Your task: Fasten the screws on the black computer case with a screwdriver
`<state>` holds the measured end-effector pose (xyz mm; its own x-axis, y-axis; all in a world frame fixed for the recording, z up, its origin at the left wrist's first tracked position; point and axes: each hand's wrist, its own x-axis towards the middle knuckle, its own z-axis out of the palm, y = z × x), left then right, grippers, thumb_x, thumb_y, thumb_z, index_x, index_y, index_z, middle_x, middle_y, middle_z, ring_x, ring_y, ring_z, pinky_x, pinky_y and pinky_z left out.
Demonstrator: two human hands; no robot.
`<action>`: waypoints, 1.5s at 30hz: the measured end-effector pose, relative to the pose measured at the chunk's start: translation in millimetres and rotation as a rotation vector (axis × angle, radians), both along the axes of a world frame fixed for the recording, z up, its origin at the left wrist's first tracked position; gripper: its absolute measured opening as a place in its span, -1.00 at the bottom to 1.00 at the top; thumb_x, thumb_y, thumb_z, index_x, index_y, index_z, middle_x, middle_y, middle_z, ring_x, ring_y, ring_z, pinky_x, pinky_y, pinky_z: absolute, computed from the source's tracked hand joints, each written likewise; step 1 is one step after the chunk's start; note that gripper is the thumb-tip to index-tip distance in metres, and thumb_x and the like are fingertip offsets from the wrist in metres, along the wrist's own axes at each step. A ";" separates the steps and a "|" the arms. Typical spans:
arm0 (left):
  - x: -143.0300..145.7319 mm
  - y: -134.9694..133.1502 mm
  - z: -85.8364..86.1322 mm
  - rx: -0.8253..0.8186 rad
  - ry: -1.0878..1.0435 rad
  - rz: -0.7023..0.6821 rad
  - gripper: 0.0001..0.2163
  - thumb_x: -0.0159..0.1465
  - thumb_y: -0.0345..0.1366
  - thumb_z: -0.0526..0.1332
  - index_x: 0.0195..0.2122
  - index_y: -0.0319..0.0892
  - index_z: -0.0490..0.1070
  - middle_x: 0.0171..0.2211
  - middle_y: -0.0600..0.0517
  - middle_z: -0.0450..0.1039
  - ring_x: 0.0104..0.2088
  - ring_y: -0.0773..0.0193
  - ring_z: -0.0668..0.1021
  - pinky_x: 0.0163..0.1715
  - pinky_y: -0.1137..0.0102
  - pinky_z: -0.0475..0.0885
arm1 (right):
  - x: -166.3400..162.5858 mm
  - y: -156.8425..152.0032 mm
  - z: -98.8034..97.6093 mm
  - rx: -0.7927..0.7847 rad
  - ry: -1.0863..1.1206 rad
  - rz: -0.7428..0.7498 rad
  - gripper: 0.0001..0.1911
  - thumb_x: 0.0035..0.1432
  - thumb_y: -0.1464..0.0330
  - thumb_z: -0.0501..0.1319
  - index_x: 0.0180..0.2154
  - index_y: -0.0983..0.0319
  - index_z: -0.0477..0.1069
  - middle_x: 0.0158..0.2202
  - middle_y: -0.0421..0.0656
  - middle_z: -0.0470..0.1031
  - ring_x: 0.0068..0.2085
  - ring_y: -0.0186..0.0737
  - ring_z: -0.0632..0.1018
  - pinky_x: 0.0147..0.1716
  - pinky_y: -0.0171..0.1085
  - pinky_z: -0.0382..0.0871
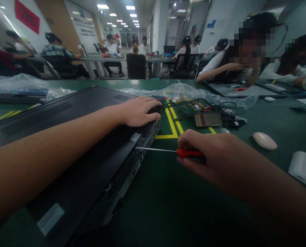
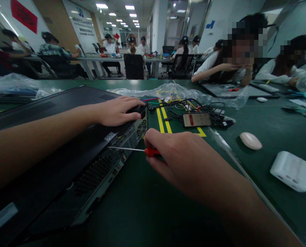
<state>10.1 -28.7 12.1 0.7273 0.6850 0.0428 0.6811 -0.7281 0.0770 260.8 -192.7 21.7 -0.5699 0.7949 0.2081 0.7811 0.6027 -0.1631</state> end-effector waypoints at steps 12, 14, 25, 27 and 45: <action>0.7 -2.3 1.5 -0.002 0.007 0.006 -0.30 0.52 0.12 -0.04 0.53 -0.19 0.24 0.57 -0.21 0.28 0.55 -0.06 0.33 0.58 0.08 0.14 | -0.4 -0.1 0.9 -0.019 -0.002 -0.001 -0.92 0.30 0.38 0.31 -0.17 0.09 0.48 -0.39 -0.24 0.65 -0.47 -0.16 0.59 -0.51 -0.26 0.13; 0.7 -2.3 1.5 -0.003 0.010 0.007 -0.29 0.52 0.13 -0.04 0.54 -0.21 0.24 0.57 -0.21 0.28 0.55 -0.05 0.32 0.58 0.09 0.13 | -0.2 0.4 0.6 -0.019 -0.003 -0.003 -0.92 0.30 0.38 0.31 -0.17 0.09 0.48 -0.39 -0.24 0.65 -0.47 -0.16 0.59 -0.51 -0.26 0.13; 1.1 -0.2 -0.4 0.006 0.001 -0.003 -0.31 0.52 0.11 -0.03 0.53 -0.20 0.25 0.56 -0.21 0.29 0.54 -0.10 0.33 0.57 0.04 0.14 | 0.3 1.1 -1.9 0.030 0.002 0.019 -0.87 0.27 0.41 0.34 -0.17 0.10 0.47 -0.41 -0.26 0.64 -0.49 -0.18 0.59 -0.52 -0.28 0.10; 0.5 0.3 -0.6 0.005 -0.002 -0.005 -0.33 0.53 0.11 -0.03 0.52 -0.18 0.25 0.56 -0.20 0.29 0.54 -0.10 0.33 0.57 0.03 0.15 | 0.6 1.2 -2.0 0.031 0.004 0.023 -0.88 0.28 0.40 0.34 -0.18 0.09 0.46 -0.41 -0.26 0.64 -0.49 -0.17 0.58 -0.52 -0.27 0.09; 1.9 -3.5 -1.1 0.019 -0.007 0.019 -0.28 0.52 0.10 -0.04 0.56 -0.26 0.25 0.57 -0.25 0.27 0.54 -0.16 0.36 0.57 0.03 0.20 | 4.9 6.5 -3.9 -0.093 0.059 -0.001 -0.94 0.31 0.37 0.34 -0.16 0.11 0.55 -0.34 -0.22 0.68 -0.41 -0.15 0.65 -0.45 -0.23 0.30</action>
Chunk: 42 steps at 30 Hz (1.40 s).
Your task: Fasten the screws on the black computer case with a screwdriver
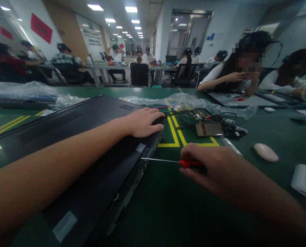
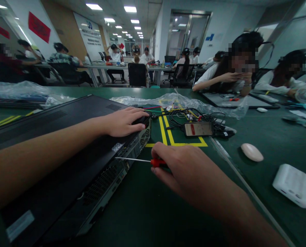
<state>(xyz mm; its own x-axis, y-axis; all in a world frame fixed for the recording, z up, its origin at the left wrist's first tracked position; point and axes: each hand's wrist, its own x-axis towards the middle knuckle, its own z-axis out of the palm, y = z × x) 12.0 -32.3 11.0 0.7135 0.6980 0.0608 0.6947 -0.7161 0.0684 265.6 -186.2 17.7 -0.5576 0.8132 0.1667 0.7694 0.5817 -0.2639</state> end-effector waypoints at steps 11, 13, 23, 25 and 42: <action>0.6 2.1 9.5 -0.056 0.037 -0.023 -0.19 0.52 0.23 -0.16 0.56 -0.25 0.25 0.56 -0.26 0.27 0.51 -0.21 0.36 0.55 -0.02 0.22 | -0.2 1.7 -1.6 -0.013 0.017 0.020 -0.89 0.27 0.43 0.37 -0.17 0.12 0.54 -0.34 -0.24 0.68 -0.40 -0.19 0.65 -0.43 -0.27 0.29; 1.4 7.0 12.5 -0.053 0.045 -0.043 -0.23 0.53 0.20 -0.17 0.51 -0.24 0.31 0.49 -0.27 0.36 0.44 -0.18 0.43 0.52 -0.02 0.24 | 0.7 3.0 -3.2 -0.015 0.019 0.027 -0.89 0.27 0.42 0.37 -0.17 0.12 0.54 -0.34 -0.25 0.68 -0.40 -0.19 0.65 -0.43 -0.27 0.29; 0.3 28.0 -7.3 -0.016 -0.106 -0.001 -0.33 0.54 0.11 -0.07 0.49 -0.21 0.34 0.47 -0.23 0.41 0.47 -0.09 0.41 0.53 0.03 0.22 | 1.4 3.6 0.4 -0.065 0.039 0.046 -0.92 0.29 0.41 0.36 -0.21 0.11 0.53 -0.36 -0.26 0.66 -0.43 -0.22 0.63 -0.45 -0.27 0.27; -1.2 26.3 -7.9 -0.031 -0.109 0.006 -0.32 0.54 0.09 -0.05 0.50 -0.25 0.32 0.50 -0.23 0.39 0.50 -0.07 0.40 0.55 0.05 0.19 | -0.4 2.2 2.0 -0.080 0.039 0.032 -0.92 0.30 0.42 0.35 -0.22 0.11 0.53 -0.38 -0.26 0.66 -0.44 -0.22 0.63 -0.46 -0.27 0.27; -3.0 23.2 -8.2 -0.003 -0.114 -0.017 -0.36 0.54 0.03 -0.02 0.48 -0.27 0.37 0.50 -0.21 0.41 0.50 -0.02 0.41 0.56 0.10 0.20 | -2.4 -6.0 -7.2 -0.029 -0.024 0.104 -0.67 0.60 0.27 0.09 -0.15 0.16 0.60 -0.30 -0.15 0.73 -0.39 -0.11 0.70 -0.38 -0.18 0.42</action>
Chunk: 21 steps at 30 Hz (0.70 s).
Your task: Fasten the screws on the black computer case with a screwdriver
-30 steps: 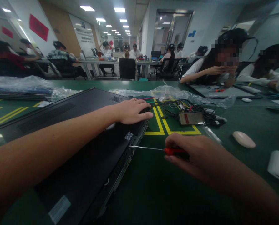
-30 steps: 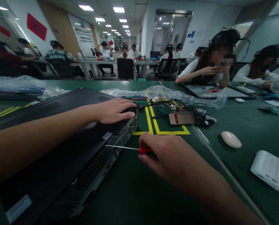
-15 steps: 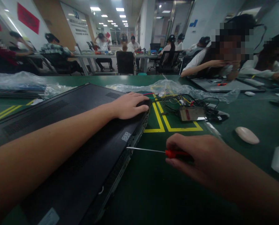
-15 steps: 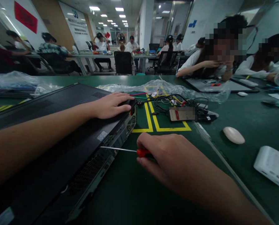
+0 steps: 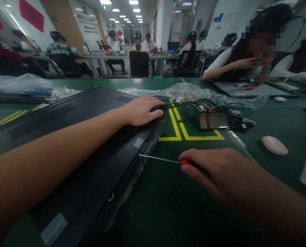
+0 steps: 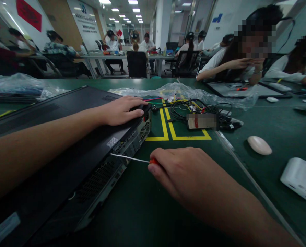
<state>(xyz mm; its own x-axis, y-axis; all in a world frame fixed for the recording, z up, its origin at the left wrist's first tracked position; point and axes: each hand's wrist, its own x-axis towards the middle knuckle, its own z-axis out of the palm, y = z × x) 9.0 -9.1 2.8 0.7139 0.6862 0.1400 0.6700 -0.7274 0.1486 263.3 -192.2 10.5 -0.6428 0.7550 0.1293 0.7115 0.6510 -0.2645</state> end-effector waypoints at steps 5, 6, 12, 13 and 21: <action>-0.8 1.2 0.2 0.008 0.004 -0.017 -0.38 0.54 0.02 -0.04 0.47 -0.23 0.38 0.49 -0.18 0.43 0.49 -0.02 0.43 0.55 0.08 0.22 | -0.6 -4.4 -0.3 0.037 0.096 -0.064 -0.84 0.49 0.27 0.26 0.02 0.15 0.51 -0.30 -0.20 0.71 -0.40 -0.15 0.70 -0.46 -0.26 0.36; -0.9 1.1 0.3 0.008 0.005 -0.017 -0.37 0.54 0.02 -0.04 0.47 -0.25 0.38 0.49 -0.20 0.43 0.49 -0.02 0.43 0.55 0.09 0.21 | -0.1 -5.3 -0.5 0.043 0.104 -0.070 -0.81 0.44 0.28 0.31 0.04 0.15 0.49 -0.31 -0.21 0.70 -0.41 -0.16 0.70 -0.47 -0.27 0.35; -0.9 0.9 0.2 0.011 0.017 -0.007 -0.35 0.54 0.05 -0.04 0.48 -0.23 0.36 0.48 -0.19 0.42 0.49 -0.01 0.43 0.55 0.12 0.22 | 1.2 -4.5 -1.5 0.029 0.116 -0.083 -0.78 0.24 0.42 0.37 -0.10 0.12 0.44 -0.37 -0.23 0.65 -0.46 -0.19 0.64 -0.51 -0.28 0.29; -0.8 0.9 0.1 0.012 0.014 -0.007 -0.36 0.54 0.05 -0.05 0.47 -0.21 0.37 0.48 -0.17 0.43 0.48 0.00 0.43 0.55 0.12 0.22 | 0.7 -3.4 -1.0 0.015 0.117 -0.083 -0.80 0.23 0.43 0.36 -0.13 0.12 0.44 -0.38 -0.23 0.64 -0.47 -0.19 0.63 -0.52 -0.28 0.28; 0.4 -0.1 1.9 -0.009 0.007 -0.006 -0.38 0.54 0.03 -0.04 0.45 -0.23 0.39 0.48 -0.19 0.43 0.47 -0.07 0.43 0.55 0.06 0.21 | -3.0 1.3 0.9 0.013 0.115 -0.066 -0.93 0.24 0.41 0.30 -0.22 0.13 0.46 -0.42 -0.21 0.61 -0.49 -0.21 0.59 -0.51 -0.27 0.29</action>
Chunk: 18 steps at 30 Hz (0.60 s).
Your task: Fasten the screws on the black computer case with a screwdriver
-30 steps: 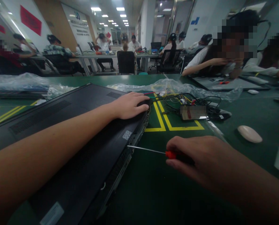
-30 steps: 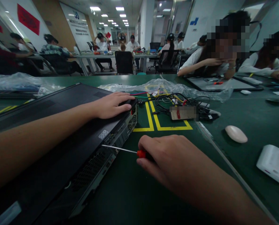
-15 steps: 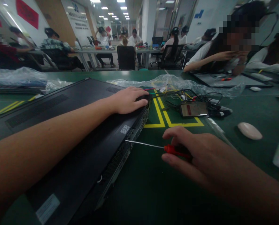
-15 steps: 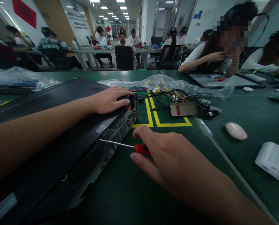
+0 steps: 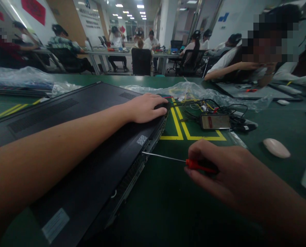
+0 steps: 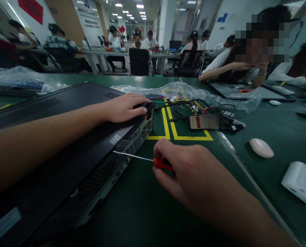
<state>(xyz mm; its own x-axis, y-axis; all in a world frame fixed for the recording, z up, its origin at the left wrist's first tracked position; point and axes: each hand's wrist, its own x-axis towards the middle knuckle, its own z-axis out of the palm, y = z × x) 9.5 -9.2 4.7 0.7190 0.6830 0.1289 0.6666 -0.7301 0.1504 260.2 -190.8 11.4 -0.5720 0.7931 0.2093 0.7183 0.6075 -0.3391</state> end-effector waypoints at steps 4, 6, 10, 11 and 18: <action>-0.1 0.1 -0.5 0.004 0.001 -0.004 -0.38 0.53 0.02 -0.04 0.45 -0.22 0.39 0.48 -0.19 0.43 0.47 -0.05 0.44 0.54 0.06 0.22 | 1.8 -1.4 -0.5 0.001 0.011 0.006 -0.92 0.24 0.43 0.30 -0.23 0.13 0.47 -0.42 -0.22 0.60 -0.50 -0.23 0.57 -0.51 -0.28 0.28; -0.3 0.6 -1.0 0.004 0.004 0.000 -0.38 0.53 0.03 -0.04 0.45 -0.21 0.38 0.48 -0.18 0.43 0.47 -0.03 0.43 0.54 0.07 0.22 | 2.1 -1.6 -0.1 0.004 0.023 0.001 -0.89 0.20 0.44 0.31 -0.23 0.13 0.46 -0.43 -0.23 0.59 -0.50 -0.24 0.56 -0.51 -0.28 0.26; -0.8 1.5 -1.3 0.003 0.015 0.004 -0.37 0.54 0.05 -0.04 0.46 -0.20 0.37 0.47 -0.17 0.44 0.47 -0.03 0.44 0.54 0.08 0.22 | 1.1 -1.1 1.3 0.014 0.039 -0.009 -0.84 0.14 0.48 0.31 -0.24 0.13 0.46 -0.44 -0.25 0.57 -0.50 -0.26 0.55 -0.51 -0.29 0.23; -0.8 1.5 -1.2 0.005 0.016 0.004 -0.37 0.54 0.05 -0.05 0.46 -0.20 0.37 0.47 -0.17 0.44 0.47 -0.04 0.44 0.54 0.07 0.23 | 0.7 -1.2 1.6 0.020 0.040 -0.009 -0.84 0.13 0.49 0.31 -0.25 0.13 0.46 -0.45 -0.26 0.57 -0.50 -0.26 0.54 -0.51 -0.29 0.22; -1.1 1.0 -0.9 0.006 0.012 0.001 -0.37 0.54 0.04 -0.05 0.46 -0.23 0.37 0.48 -0.21 0.43 0.48 -0.03 0.43 0.54 0.09 0.23 | -0.4 -3.0 4.9 0.056 0.042 0.003 -0.84 0.16 0.51 0.31 -0.24 0.15 0.50 -0.42 -0.24 0.60 -0.47 -0.24 0.57 -0.48 -0.29 0.23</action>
<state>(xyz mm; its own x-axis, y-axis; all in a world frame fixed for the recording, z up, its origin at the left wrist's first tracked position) 8.4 -8.2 3.8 0.7200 0.6828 0.1244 0.6688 -0.7305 0.1384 259.8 -193.9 16.3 -0.5644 0.7775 0.2772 0.7019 0.6288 -0.3346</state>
